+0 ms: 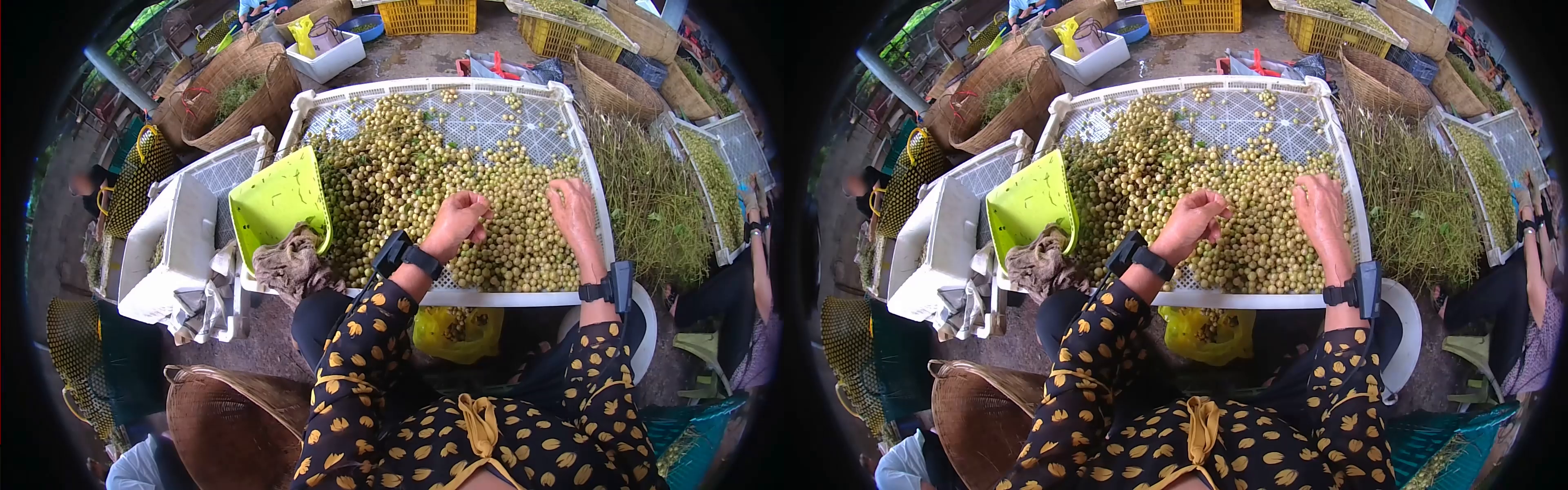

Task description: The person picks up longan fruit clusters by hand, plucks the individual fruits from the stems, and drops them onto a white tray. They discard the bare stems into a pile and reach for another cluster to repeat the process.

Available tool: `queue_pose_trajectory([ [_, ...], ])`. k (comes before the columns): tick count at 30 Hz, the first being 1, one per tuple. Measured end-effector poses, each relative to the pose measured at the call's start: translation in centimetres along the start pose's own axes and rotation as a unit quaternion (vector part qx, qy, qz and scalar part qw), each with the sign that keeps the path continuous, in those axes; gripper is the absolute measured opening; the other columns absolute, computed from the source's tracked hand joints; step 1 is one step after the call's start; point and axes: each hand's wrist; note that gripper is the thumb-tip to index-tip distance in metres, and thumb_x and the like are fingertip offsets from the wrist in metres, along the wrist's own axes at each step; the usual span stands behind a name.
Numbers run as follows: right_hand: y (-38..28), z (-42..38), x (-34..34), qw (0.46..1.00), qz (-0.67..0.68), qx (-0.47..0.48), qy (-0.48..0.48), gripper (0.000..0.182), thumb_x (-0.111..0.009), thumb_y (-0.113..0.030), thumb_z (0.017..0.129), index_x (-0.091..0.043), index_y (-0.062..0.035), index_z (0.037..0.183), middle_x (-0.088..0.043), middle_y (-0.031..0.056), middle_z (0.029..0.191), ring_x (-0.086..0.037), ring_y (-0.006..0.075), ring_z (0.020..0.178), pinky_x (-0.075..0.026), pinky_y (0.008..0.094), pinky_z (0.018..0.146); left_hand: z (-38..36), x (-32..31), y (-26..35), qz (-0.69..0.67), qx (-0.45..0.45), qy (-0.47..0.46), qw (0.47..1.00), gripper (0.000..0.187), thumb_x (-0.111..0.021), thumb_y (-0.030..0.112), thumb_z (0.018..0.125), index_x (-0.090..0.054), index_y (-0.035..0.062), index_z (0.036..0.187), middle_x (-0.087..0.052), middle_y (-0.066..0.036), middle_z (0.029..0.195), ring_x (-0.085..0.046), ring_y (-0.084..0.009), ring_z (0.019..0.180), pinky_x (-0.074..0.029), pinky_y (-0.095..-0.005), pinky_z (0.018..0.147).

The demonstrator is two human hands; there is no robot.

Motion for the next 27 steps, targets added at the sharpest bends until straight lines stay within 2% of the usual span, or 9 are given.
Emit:
queue_pose_trajectory([
  [4,-0.5,-1.1,-1.0,0.991,0.084,-0.022,-0.104,0.017,-0.06,-0.005,0.079,-0.063,-0.0074,0.095,-0.052,0.0098,0.086,-0.054,0.0259,0.083,-0.047,0.0387,0.069,-0.3,-0.4,0.2,-0.001,0.017,0.015,1.0,0.012,-0.05,0.015,0.09,-0.053,0.0039,0.087,-0.06,-0.005,0.076,-0.057,-0.0111,0.051,-0.047,-0.0233,0.044],
  [7,-0.9,-1.0,-1.8,0.991,0.063,0.022,-0.112,0.018,-0.062,-0.006,0.076,-0.064,-0.0084,0.094,-0.051,0.0091,0.084,-0.055,0.0262,0.081,-0.047,0.0386,0.069,0.0,-0.1,-0.2,-0.012,0.015,0.008,1.0,0.012,-0.05,0.015,0.09,-0.053,0.0041,0.088,-0.06,-0.005,0.076,-0.058,-0.0119,0.053,-0.048,-0.0239,0.046],
  [10,-1.1,-0.8,-1.3,0.984,0.103,-0.008,-0.146,0.015,-0.064,-0.008,0.076,-0.065,-0.0087,0.091,-0.05,0.0087,0.083,-0.055,0.0265,0.079,-0.047,0.039,0.07,-0.1,0.2,-0.2,-0.014,0.014,0.01,1.0,0.011,-0.05,0.015,0.089,-0.053,0.0043,0.088,-0.06,-0.005,0.075,-0.059,-0.0124,0.054,-0.049,-0.0243,0.047],
  [14,-1.0,-0.9,-1.9,0.988,0.079,-0.021,-0.131,0.008,-0.065,-0.011,0.077,-0.066,-0.0082,0.084,-0.05,0.0078,0.079,-0.055,0.026,0.078,-0.046,0.0367,0.066,0.1,0.1,-0.4,-0.018,0.01,0.012,1.0,0.011,-0.051,0.015,0.089,-0.053,0.0044,0.088,-0.06,-0.005,0.074,-0.06,-0.0128,0.054,-0.05,-0.0241,0.047],
  [17,-1.7,-0.6,-1.4,0.983,0.126,-0.058,-0.117,0.007,-0.064,-0.013,0.078,-0.065,-0.0057,0.081,-0.055,0.0074,0.077,-0.057,0.025,0.075,-0.045,0.0336,0.064,-0.2,-0.2,0.0,-0.009,0.021,0.008,1.0,0.012,-0.053,0.016,0.09,-0.054,0.0039,0.091,-0.06,-0.005,0.076,-0.059,-0.0118,0.056,-0.05,-0.024,0.049],
  [20,-2.7,0.4,-0.5,0.947,0.263,-0.116,-0.146,0.01,-0.063,-0.013,0.08,-0.063,-0.0035,0.08,-0.059,0.0076,0.074,-0.058,0.0212,0.067,-0.046,0.0315,0.062,-0.3,-0.6,0.1,0.008,0.014,0.008,1.0,0.017,-0.055,0.019,0.09,-0.055,0.0025,0.091,-0.06,-0.005,0.076,-0.059,-0.0119,0.056,-0.05,-0.0235,0.049],
  [21,-3.4,0.7,0.1,0.932,0.286,-0.144,-0.173,0.011,-0.062,-0.012,0.081,-0.061,-0.001,0.08,-0.06,0.0073,0.067,-0.056,0.0155,0.059,-0.045,0.0293,0.058,-0.2,-0.7,0.0,0.015,0.008,0.01,1.0,0.022,-0.057,0.022,0.089,-0.058,0.0007,0.096,-0.06,-0.005,0.076,-0.059,-0.0113,0.054,-0.05,-0.0229,0.05],
  [24,-5.2,0.9,0.5,0.873,0.405,-0.193,-0.19,0.012,-0.061,-0.01,0.081,-0.061,0.0011,0.081,-0.058,0.0066,0.065,-0.053,0.0116,0.057,-0.044,0.0285,0.055,0.0,-1.3,-0.3,0.026,-0.014,-0.005,1.0,0.026,-0.058,0.022,0.089,-0.059,-0.0009,0.101,-0.061,-0.005,0.076,-0.058,-0.0108,0.054,-0.05,-0.0224,0.049],
  [27,-5.8,0.7,0.2,0.893,0.389,-0.138,-0.179,0.011,-0.059,-0.009,0.082,-0.061,0.0024,0.082,-0.059,0.0039,0.064,-0.053,0.01,0.058,-0.043,0.0273,0.054,0.0,-2.3,-0.7,0.008,-0.054,0.006,0.998,0.021,-0.058,0.016,0.088,-0.061,-0.0025,0.098,-0.062,-0.004,0.074,-0.057,-0.0093,0.051,-0.048,-0.0219,0.045],
])
Point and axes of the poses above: each hand's wrist, its own z-axis towards the middle knuckle, its own x-axis out of the back of the hand, y = z × x
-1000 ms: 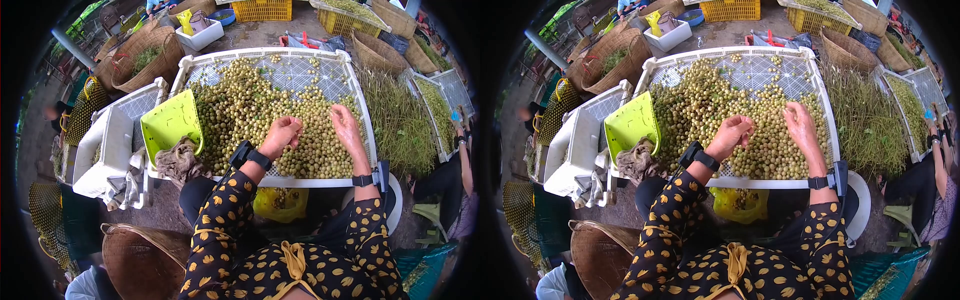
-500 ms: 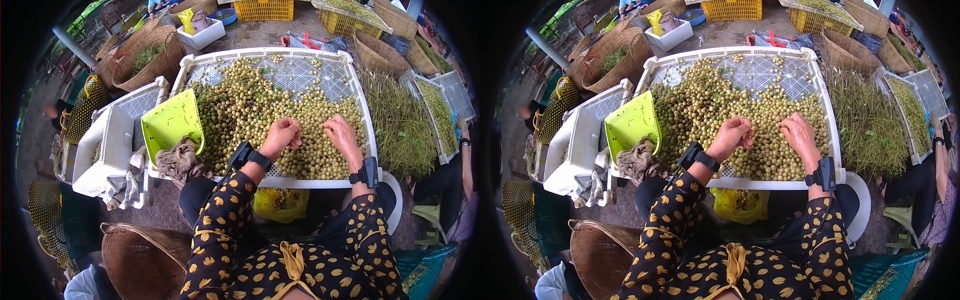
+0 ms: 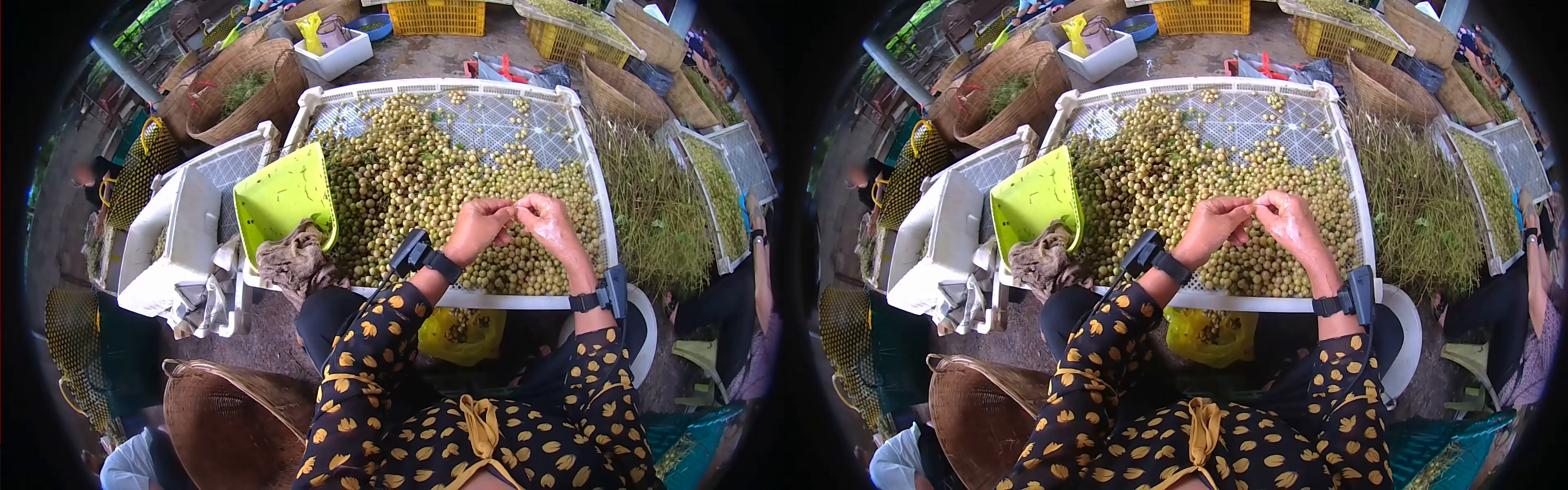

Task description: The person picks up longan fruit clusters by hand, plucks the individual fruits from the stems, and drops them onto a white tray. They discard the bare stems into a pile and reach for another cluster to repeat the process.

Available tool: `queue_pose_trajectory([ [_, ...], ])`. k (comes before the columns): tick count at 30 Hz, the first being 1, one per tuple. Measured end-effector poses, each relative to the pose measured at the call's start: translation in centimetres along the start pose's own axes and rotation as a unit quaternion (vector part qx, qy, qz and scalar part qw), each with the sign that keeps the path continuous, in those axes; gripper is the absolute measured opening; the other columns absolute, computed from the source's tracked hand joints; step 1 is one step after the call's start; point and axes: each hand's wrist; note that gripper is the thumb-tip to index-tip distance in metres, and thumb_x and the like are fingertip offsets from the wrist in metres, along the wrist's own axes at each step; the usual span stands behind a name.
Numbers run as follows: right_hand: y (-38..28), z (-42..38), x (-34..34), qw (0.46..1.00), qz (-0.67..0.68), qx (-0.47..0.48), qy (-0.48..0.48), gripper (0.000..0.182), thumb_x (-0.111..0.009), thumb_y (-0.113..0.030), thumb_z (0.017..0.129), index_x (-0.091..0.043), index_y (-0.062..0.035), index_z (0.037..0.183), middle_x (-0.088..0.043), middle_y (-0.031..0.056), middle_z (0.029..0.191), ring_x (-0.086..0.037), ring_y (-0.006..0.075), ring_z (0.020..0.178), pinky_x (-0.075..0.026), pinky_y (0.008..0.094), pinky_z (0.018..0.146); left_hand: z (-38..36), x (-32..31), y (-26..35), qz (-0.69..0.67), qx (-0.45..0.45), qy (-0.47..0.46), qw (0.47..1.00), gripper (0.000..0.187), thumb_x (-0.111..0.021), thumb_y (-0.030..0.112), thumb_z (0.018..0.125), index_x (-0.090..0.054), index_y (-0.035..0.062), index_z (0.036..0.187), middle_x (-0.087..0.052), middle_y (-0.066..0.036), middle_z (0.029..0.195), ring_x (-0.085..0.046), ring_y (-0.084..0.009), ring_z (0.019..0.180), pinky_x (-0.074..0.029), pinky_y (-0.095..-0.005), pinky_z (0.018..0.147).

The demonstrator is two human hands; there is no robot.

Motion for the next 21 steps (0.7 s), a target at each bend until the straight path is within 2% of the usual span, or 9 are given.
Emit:
queue_pose_trajectory([
  [2,-0.1,-0.1,-0.1,0.999,-0.019,0.033,-0.004,0.01,-0.058,-0.008,0.082,-0.061,0.0022,0.083,-0.061,0.0042,0.066,-0.054,0.0106,0.058,-0.043,0.0274,0.054,0.0,-0.2,-0.1,-0.001,-0.033,0.011,0.999,0.015,-0.058,0.013,0.088,-0.063,-0.0013,0.092,-0.062,-0.003,0.072,-0.055,-0.0076,0.049,-0.047,-0.0207,0.044],
  [5,0.4,0.1,0.1,0.998,0.009,-0.027,-0.055,0.011,-0.059,-0.009,0.081,-0.062,0.0014,0.086,-0.062,0.0071,0.07,-0.056,0.0113,0.061,-0.044,0.0288,0.055,0.0,-0.1,0.0,-0.036,-0.035,0.025,0.998,0.013,-0.058,0.013,0.087,-0.062,0.0005,0.089,-0.06,-0.001,0.07,-0.054,-0.0071,0.049,-0.045,-0.0197,0.043],
  [8,0.1,0.3,0.0,1.0,0.016,-0.003,0.016,0.012,-0.061,-0.01,0.08,-0.061,0.0001,0.087,-0.061,0.009,0.071,-0.058,0.0173,0.064,-0.045,0.0314,0.057,0.2,0.5,-0.1,-0.015,-0.028,0.041,0.999,0.014,-0.057,0.016,0.088,-0.06,0.002,0.09,-0.059,-0.002,0.074,-0.054,-0.0083,0.05,-0.045,-0.0208,0.045],
  [11,1.2,0.6,0.7,0.971,-0.22,0.09,0.023,0.013,-0.063,-0.014,0.08,-0.06,-0.0019,0.086,-0.059,0.0103,0.075,-0.059,0.0256,0.07,-0.047,0.0365,0.062,0.4,1.2,0.4,0.001,-0.021,0.102,0.995,0.013,-0.054,0.016,0.089,-0.056,0.003,0.089,-0.059,-0.003,0.077,-0.053,-0.0085,0.048,-0.043,-0.0214,0.043],
  [14,0.8,0.1,-0.2,0.96,-0.274,0.055,-0.017,0.012,-0.062,-0.015,0.081,-0.06,-0.0033,0.084,-0.057,0.0114,0.081,-0.058,0.0314,0.074,-0.047,0.0406,0.066,0.8,2.3,0.0,0.024,-0.025,0.11,0.993,0.012,-0.049,0.015,0.091,-0.052,0.004,0.09,-0.06,-0.004,0.08,-0.052,-0.0087,0.047,-0.042,-0.0218,0.042],
  [17,1.7,0.0,-1.1,0.939,-0.335,0.074,-0.011,0.013,-0.06,-0.016,0.082,-0.06,-0.0042,0.085,-0.056,0.011,0.086,-0.058,0.0311,0.077,-0.047,0.0425,0.067,0.6,2.7,0.1,0.03,-0.022,0.103,0.994,0.009,-0.047,0.014,0.091,-0.049,0.0053,0.089,-0.062,-0.006,0.081,-0.052,-0.0091,0.047,-0.042,-0.0217,0.042],
  [21,3.5,0.4,-1.1,0.94,-0.331,0.08,0.003,0.012,-0.059,-0.015,0.082,-0.061,-0.0044,0.085,-0.057,0.0103,0.087,-0.058,0.0324,0.077,-0.047,0.0435,0.067,0.1,2.8,0.6,0.002,-0.008,0.085,0.996,0.007,-0.046,0.013,0.091,-0.047,0.006,0.089,-0.062,-0.006,0.08,-0.055,-0.0099,0.047,-0.042,-0.0217,0.041],
])
Point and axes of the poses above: each hand's wrist, its own z-axis towards the middle knuckle, its own x-axis out of the back of the hand, y = z × x
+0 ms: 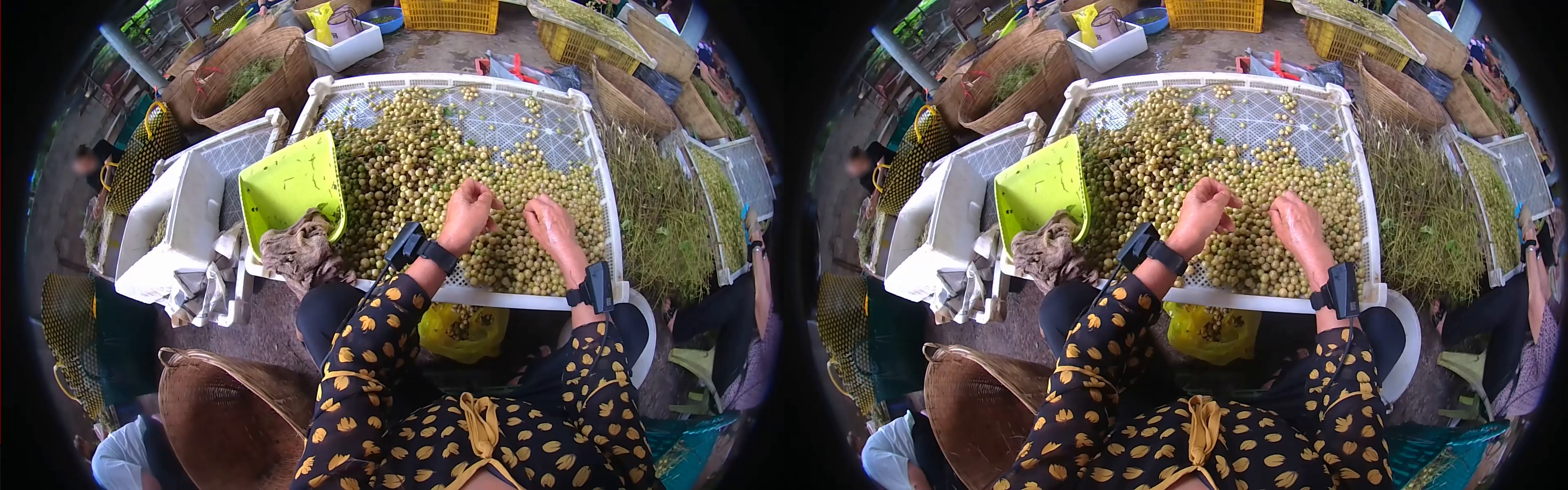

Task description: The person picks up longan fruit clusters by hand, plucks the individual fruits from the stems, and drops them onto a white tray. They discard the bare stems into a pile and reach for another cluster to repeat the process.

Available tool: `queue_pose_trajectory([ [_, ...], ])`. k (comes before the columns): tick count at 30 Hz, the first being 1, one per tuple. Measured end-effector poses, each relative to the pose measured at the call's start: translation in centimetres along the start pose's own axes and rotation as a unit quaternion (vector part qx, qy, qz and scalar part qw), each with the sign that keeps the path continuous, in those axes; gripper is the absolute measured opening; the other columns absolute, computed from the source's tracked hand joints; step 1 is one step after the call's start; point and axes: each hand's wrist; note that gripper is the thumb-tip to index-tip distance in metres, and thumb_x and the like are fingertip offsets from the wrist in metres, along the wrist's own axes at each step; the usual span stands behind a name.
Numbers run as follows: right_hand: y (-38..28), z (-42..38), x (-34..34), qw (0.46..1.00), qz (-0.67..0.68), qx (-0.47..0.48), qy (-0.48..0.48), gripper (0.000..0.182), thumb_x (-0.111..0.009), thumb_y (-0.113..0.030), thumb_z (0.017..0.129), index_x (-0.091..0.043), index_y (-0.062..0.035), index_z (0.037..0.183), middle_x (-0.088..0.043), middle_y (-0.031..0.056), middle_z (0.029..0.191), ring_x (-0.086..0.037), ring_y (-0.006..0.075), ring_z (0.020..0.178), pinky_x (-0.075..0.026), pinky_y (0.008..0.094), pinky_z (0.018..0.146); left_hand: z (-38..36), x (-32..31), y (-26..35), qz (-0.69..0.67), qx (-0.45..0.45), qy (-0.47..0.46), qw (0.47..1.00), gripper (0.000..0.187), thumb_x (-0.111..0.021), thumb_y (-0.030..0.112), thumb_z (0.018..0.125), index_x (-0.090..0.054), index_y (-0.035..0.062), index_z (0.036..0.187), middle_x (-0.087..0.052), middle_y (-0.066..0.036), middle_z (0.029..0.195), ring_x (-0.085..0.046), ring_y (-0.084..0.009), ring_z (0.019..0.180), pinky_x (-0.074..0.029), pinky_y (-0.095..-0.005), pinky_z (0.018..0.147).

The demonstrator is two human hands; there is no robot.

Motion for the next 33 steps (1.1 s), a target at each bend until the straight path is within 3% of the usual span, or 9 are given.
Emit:
queue_pose_trajectory([
  [6,0.2,0.5,0.9,0.982,0.175,-0.076,-0.007,0.012,-0.058,-0.012,0.08,-0.064,-0.0029,0.086,-0.06,0.0126,0.073,-0.06,0.0277,0.066,-0.047,0.0362,0.061,0.0,0.0,0.0,-0.005,0.058,-0.013,0.998,0.009,-0.05,0.015,0.089,-0.05,0.0057,0.089,-0.063,-0.006,0.081,-0.058,-0.0108,0.05,-0.043,-0.0206,0.041],
  [7,0.1,0.5,0.9,0.973,0.215,-0.077,0.002,0.016,-0.059,-0.015,0.082,-0.066,-0.0026,0.089,-0.063,0.0108,0.071,-0.06,0.0189,0.059,-0.046,0.0308,0.055,0.0,-0.2,0.0,0.005,0.062,-0.021,0.998,0.01,-0.051,0.015,0.089,-0.051,0.0055,0.089,-0.063,-0.006,0.081,-0.059,-0.011,0.05,-0.044,-0.0205,0.042],
  [10,-1.5,0.7,2.1,0.913,0.357,-0.183,-0.077,0.019,-0.059,-0.017,0.086,-0.066,-0.0007,0.093,-0.064,0.0063,0.074,-0.058,0.0105,0.058,-0.045,0.0257,0.051,-0.2,-0.9,-0.5,0.006,0.063,-0.047,0.997,0.011,-0.052,0.016,0.088,-0.053,0.0046,0.089,-0.062,-0.005,0.08,-0.059,-0.0114,0.051,-0.044,-0.021,0.042],
  [13,-2.9,0.5,2.8,0.879,0.44,-0.163,-0.083,0.021,-0.058,-0.017,0.088,-0.065,0.0017,0.094,-0.063,0.0028,0.074,-0.056,0.0061,0.057,-0.045,0.0212,0.05,-0.4,-1.3,-0.7,-0.022,0.077,-0.075,0.994,0.013,-0.052,0.017,0.089,-0.053,0.004,0.09,-0.062,-0.005,0.082,-0.06,-0.0112,0.055,-0.045,-0.0216,0.046],
  [18,-3.2,0.4,3.1,0.903,0.4,-0.146,-0.059,0.018,-0.058,-0.013,0.087,-0.064,0.002,0.093,-0.063,0.0026,0.073,-0.057,0.0067,0.058,-0.046,0.0211,0.051,-0.3,-1.5,-0.5,-0.048,0.08,-0.085,0.992,0.015,-0.051,0.018,0.09,-0.052,0.0032,0.092,-0.061,-0.006,0.083,-0.06,-0.0115,0.057,-0.046,-0.0218,0.048],
  [20,-3.6,0.0,3.2,0.937,0.339,-0.085,-0.027,0.014,-0.059,-0.01,0.084,-0.064,0.0019,0.088,-0.062,0.0055,0.07,-0.059,0.0124,0.058,-0.046,0.0245,0.052,-0.4,-1.5,-0.7,-0.048,0.077,-0.094,0.991,0.014,-0.051,0.018,0.09,-0.052,0.0033,0.091,-0.06,-0.005,0.082,-0.06,-0.0117,0.058,-0.046,-0.0222,0.048],
  [22,-3.4,-0.3,3.2,0.971,0.238,-0.002,0.006,0.01,-0.059,-0.005,0.076,-0.064,0.0006,0.084,-0.061,0.0144,0.075,-0.06,0.0283,0.065,-0.047,0.0336,0.058,-0.4,-1.3,-1.0,-0.038,0.084,-0.097,0.991,0.014,-0.051,0.018,0.09,-0.053,0.0033,0.091,-0.06,-0.005,0.081,-0.06,-0.0118,0.057,-0.046,-0.0224,0.048],
  [30,-3.6,-1.3,2.2,0.982,0.18,0.043,0.031,0.005,-0.057,-0.003,0.078,-0.057,-0.0003,0.082,-0.056,0.0136,0.074,-0.056,0.0306,0.068,-0.046,0.0381,0.059,-0.7,-2.0,-2.4,-0.013,0.06,-0.089,0.994,0.013,-0.052,0.017,0.09,-0.052,0.0041,0.089,-0.058,-0.004,0.078,-0.058,-0.0114,0.055,-0.047,-0.0232,0.048],
  [33,-3.1,-1.4,1.3,0.972,0.23,0.006,0.045,0.005,-0.056,-0.005,0.08,-0.056,-0.0005,0.082,-0.054,0.0118,0.071,-0.056,0.0261,0.063,-0.045,0.0354,0.057,-1.0,-2.6,-2.2,0.073,-0.028,-0.063,0.995,0.011,-0.054,0.014,0.088,-0.052,0.0026,0.088,-0.058,-0.007,0.075,-0.058,-0.0142,0.053,-0.047,-0.0261,0.047],
])
Point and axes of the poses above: each hand's wrist, its own z-axis towards the middle knuckle, its own x-axis out of the back of the hand, y = z × x
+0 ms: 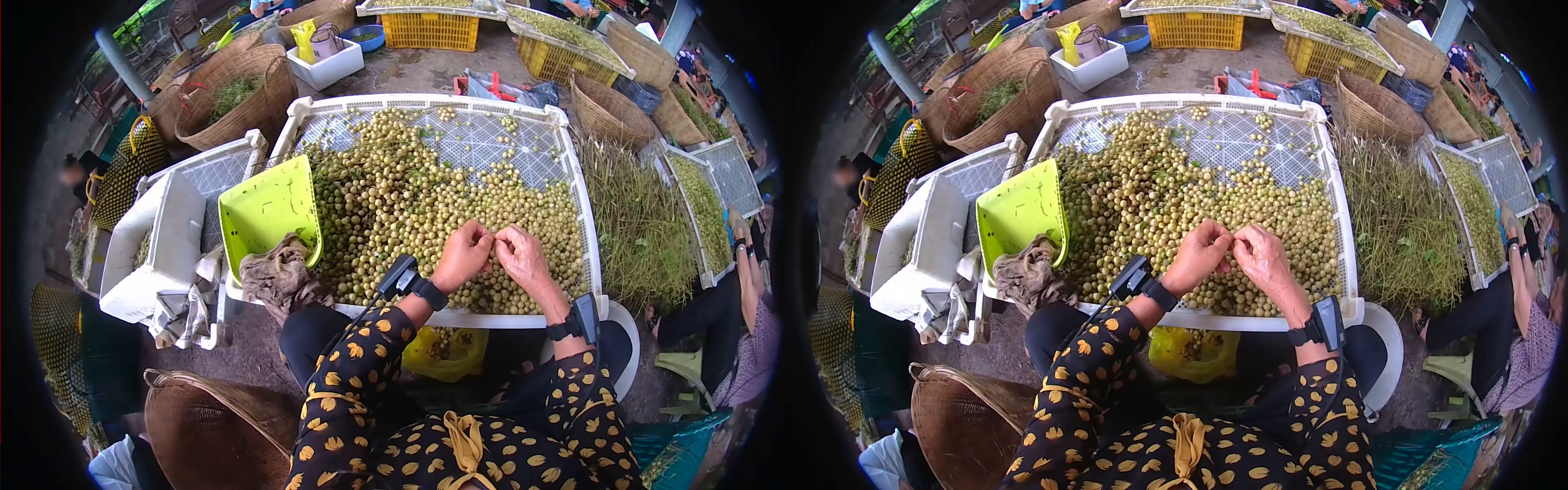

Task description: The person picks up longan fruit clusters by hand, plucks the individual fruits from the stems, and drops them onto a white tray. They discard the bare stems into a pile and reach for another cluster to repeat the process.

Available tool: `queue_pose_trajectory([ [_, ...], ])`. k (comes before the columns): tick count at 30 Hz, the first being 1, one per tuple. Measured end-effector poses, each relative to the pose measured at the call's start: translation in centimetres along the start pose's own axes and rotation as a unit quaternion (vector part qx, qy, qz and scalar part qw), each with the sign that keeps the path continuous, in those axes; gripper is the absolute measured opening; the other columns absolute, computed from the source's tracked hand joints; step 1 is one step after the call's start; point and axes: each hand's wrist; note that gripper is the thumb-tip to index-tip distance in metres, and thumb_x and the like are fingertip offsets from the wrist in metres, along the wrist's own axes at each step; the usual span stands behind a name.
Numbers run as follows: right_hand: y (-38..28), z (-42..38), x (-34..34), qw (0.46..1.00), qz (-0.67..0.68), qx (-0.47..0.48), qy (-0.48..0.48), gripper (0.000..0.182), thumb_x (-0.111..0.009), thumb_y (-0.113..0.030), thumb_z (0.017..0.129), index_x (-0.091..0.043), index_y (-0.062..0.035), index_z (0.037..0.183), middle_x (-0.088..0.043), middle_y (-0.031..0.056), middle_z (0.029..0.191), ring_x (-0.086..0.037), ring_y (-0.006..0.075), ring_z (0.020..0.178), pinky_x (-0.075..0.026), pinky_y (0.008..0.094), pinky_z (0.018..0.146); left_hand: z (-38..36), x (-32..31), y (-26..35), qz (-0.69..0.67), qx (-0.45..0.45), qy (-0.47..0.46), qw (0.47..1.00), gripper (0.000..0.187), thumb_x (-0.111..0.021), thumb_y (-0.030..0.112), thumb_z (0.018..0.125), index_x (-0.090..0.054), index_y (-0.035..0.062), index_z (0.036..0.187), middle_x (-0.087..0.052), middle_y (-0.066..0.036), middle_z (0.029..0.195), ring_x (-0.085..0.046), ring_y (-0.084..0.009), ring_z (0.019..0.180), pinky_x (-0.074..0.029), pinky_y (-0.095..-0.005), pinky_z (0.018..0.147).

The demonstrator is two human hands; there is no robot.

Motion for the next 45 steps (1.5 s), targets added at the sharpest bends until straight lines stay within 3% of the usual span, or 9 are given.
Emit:
queue_pose_trajectory([
  [4,0.8,0.2,-0.2,0.967,0.185,-0.173,0.016,0.008,-0.053,-0.009,0.085,-0.056,-0.0029,0.084,-0.054,0.005,0.067,-0.053,0.0137,0.056,-0.043,0.0267,0.05,0.2,-0.4,-0.6,0.302,-0.227,0.037,0.925,0.01,-0.058,0.009,0.081,-0.053,0.0009,0.083,-0.059,-0.014,0.075,-0.059,-0.0239,0.058,-0.047,-0.0342,0.052],
  [8,1.6,1.5,2.9,0.938,0.243,-0.23,0.095,0.012,-0.052,-0.012,0.087,-0.059,-0.0067,0.095,-0.056,0.0035,0.07,-0.052,0.0078,0.055,-0.044,0.0211,0.049,0.0,-0.3,-1.5,0.332,-0.265,0.039,0.904,0.007,-0.058,0.006,0.078,-0.055,0.0007,0.082,-0.061,-0.016,0.08,-0.061,-0.0267,0.07,-0.048,-0.0383,0.061],
  [11,5.7,1.8,5.0,0.96,0.116,-0.232,0.103,0.016,-0.053,-0.013,0.086,-0.061,-0.0049,0.098,-0.057,0.0057,0.075,-0.054,0.0123,0.06,-0.047,0.0266,0.056,1.0,1.4,-1.2,0.28,-0.225,0.074,0.931,0.008,-0.057,0.009,0.082,-0.054,0.001,0.082,-0.063,-0.013,0.082,-0.062,-0.0213,0.064,-0.049,-0.0346,0.056],
  [12,7.1,1.8,5.1,0.966,0.058,-0.234,0.089,0.018,-0.053,-0.013,0.086,-0.061,-0.0042,0.099,-0.058,0.0063,0.077,-0.055,0.014,0.062,-0.048,0.0287,0.059,0.0,1.8,1.3,0.158,-0.061,0.018,0.985,0.009,-0.052,0.011,0.088,-0.052,0.0024,0.085,-0.063,-0.01,0.083,-0.06,-0.0134,0.056,-0.049,-0.0267,0.049],
  [15,7.6,2.0,4.6,0.983,-0.167,-0.051,0.054,0.021,-0.055,-0.015,0.086,-0.062,-0.0026,0.102,-0.059,0.0098,0.083,-0.058,0.021,0.072,-0.047,0.0342,0.068,-0.9,3.3,3.6,0.009,-0.064,-0.01,0.998,0.009,-0.048,0.012,0.092,-0.051,0.0034,0.09,-0.063,-0.008,0.083,-0.057,-0.0085,0.05,-0.046,-0.02,0.044],
  [18,6.4,2.9,4.0,0.976,-0.204,-0.074,-0.004,0.022,-0.056,-0.016,0.085,-0.062,-0.0039,0.102,-0.059,0.0122,0.085,-0.058,0.0289,0.079,-0.047,0.037,0.073,-2.7,4.5,6.2,-0.02,-0.048,0.014,0.999,0.01,-0.048,0.014,0.093,-0.051,0.0048,0.091,-0.064,-0.006,0.086,-0.056,-0.0072,0.051,-0.046,-0.019,0.047],
  [27,6.3,3.5,2.7,0.96,-0.274,-0.025,-0.058,0.013,-0.058,-0.018,0.084,-0.064,-0.0075,0.088,-0.056,0.0104,0.081,-0.058,0.0291,0.075,-0.047,0.0401,0.065,-5.3,6.7,6.1,-0.071,-0.069,0.075,0.992,0.014,-0.05,0.017,0.093,-0.051,0.0037,0.089,-0.063,-0.007,0.086,-0.056,-0.0074,0.053,-0.047,-0.0201,0.051],
  [38,10.5,4.1,0.7,0.921,-0.364,0.133,0.038,0.011,-0.054,-0.007,0.078,-0.053,-0.0019,0.069,-0.055,0.0187,0.071,-0.056,0.0376,0.064,-0.046,0.0448,0.055,-4.0,6.0,3.4,-0.089,-0.097,0.073,0.989,0.012,-0.049,0.017,0.093,-0.048,0.0059,0.089,-0.061,-0.004,0.08,-0.056,-0.0084,0.052,-0.047,-0.0213,0.046],
  [45,4.0,3.3,1.0,0.991,-0.123,0.052,-0.004,0.013,-0.052,-0.006,0.083,-0.049,0.0022,0.073,-0.048,0.0173,0.064,-0.049,0.0312,0.059,-0.038,0.0394,0.053,-3.3,4.4,0.8,-0.09,-0.047,0.053,0.993,0.012,-0.045,0.016,0.092,-0.047,0.0044,0.089,-0.057,-0.004,0.076,-0.058,-0.0109,0.051,-0.047,-0.0227,0.046],
])
Point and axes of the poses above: each hand's wrist, its own z-axis towards the middle knuckle, its own x-axis out of the back of the hand, y = z × x
